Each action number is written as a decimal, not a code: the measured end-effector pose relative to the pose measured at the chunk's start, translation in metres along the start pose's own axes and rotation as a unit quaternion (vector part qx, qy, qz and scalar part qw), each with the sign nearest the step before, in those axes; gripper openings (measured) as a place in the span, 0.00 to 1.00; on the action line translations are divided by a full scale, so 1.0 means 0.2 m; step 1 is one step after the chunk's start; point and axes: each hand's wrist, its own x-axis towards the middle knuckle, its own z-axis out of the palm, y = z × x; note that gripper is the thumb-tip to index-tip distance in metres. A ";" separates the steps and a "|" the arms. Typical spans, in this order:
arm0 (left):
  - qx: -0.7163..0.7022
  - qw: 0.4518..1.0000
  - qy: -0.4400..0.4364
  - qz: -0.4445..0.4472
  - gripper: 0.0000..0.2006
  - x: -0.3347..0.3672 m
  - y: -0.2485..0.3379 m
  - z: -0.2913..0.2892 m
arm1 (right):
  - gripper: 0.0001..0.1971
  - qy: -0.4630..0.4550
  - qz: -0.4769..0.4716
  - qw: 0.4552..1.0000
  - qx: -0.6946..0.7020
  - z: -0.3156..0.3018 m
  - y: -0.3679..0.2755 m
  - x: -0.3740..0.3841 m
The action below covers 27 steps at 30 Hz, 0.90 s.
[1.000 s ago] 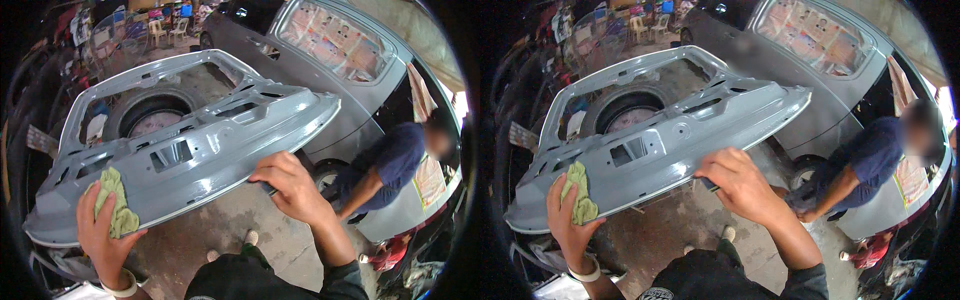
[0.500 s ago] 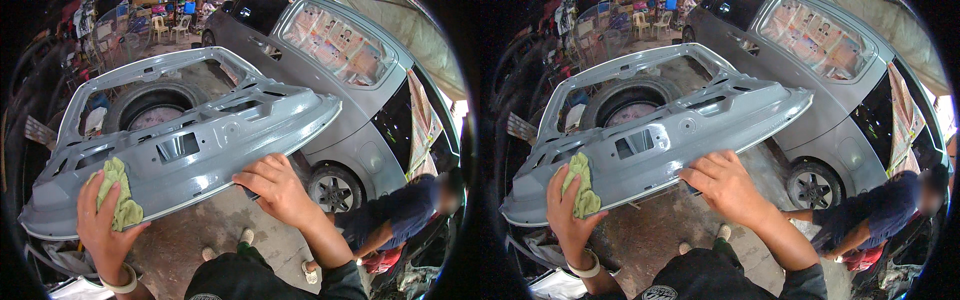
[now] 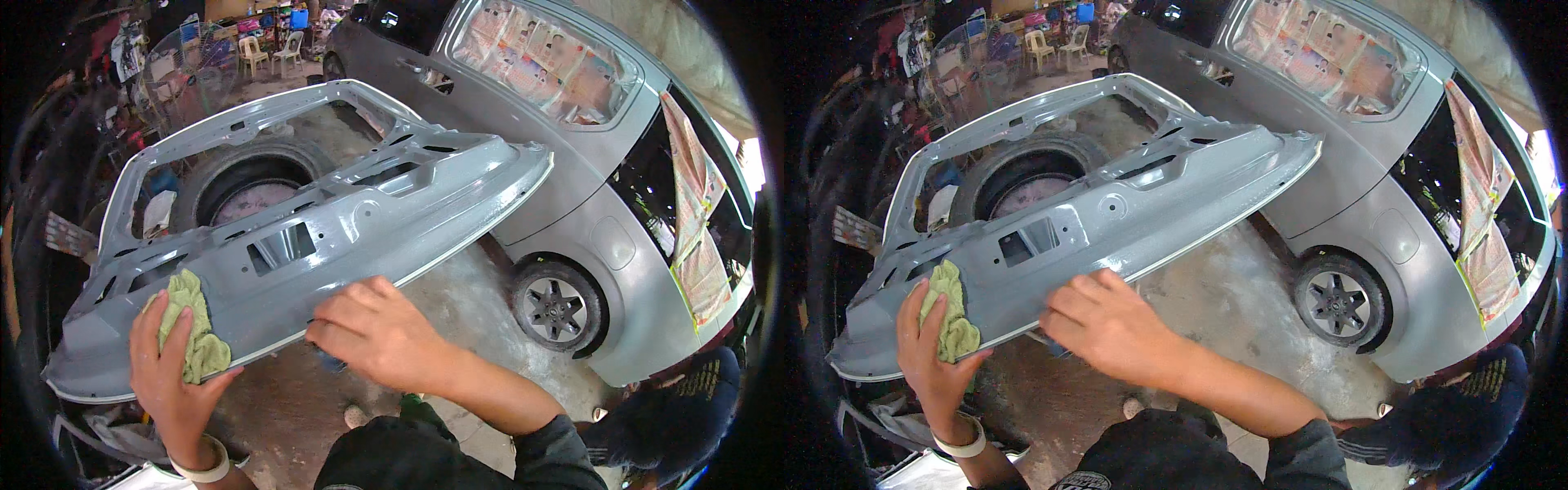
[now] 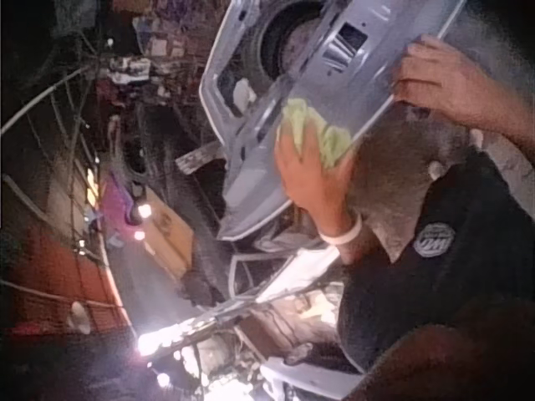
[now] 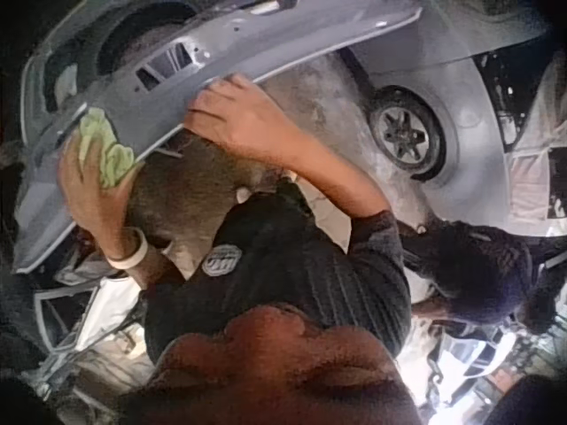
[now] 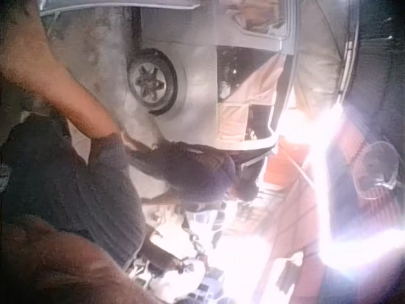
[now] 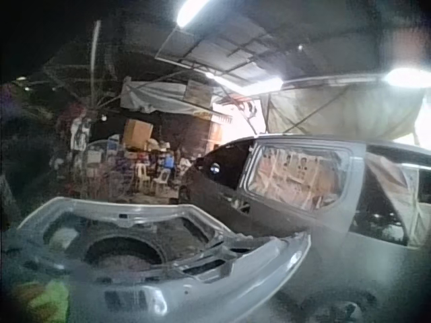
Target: The person sands a detached gray car door panel using a sanding block and wipes it with a green cloth. The person repeatedly switches between sanding and wiping the surface of the door panel, which is resting on a stand in a workshop.
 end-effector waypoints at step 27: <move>0.018 0.999 -0.047 -0.004 0.49 -0.04 -0.05 0.00 | 0.16 0.049 -0.027 0.966 -0.252 -0.32 0.48 -0.42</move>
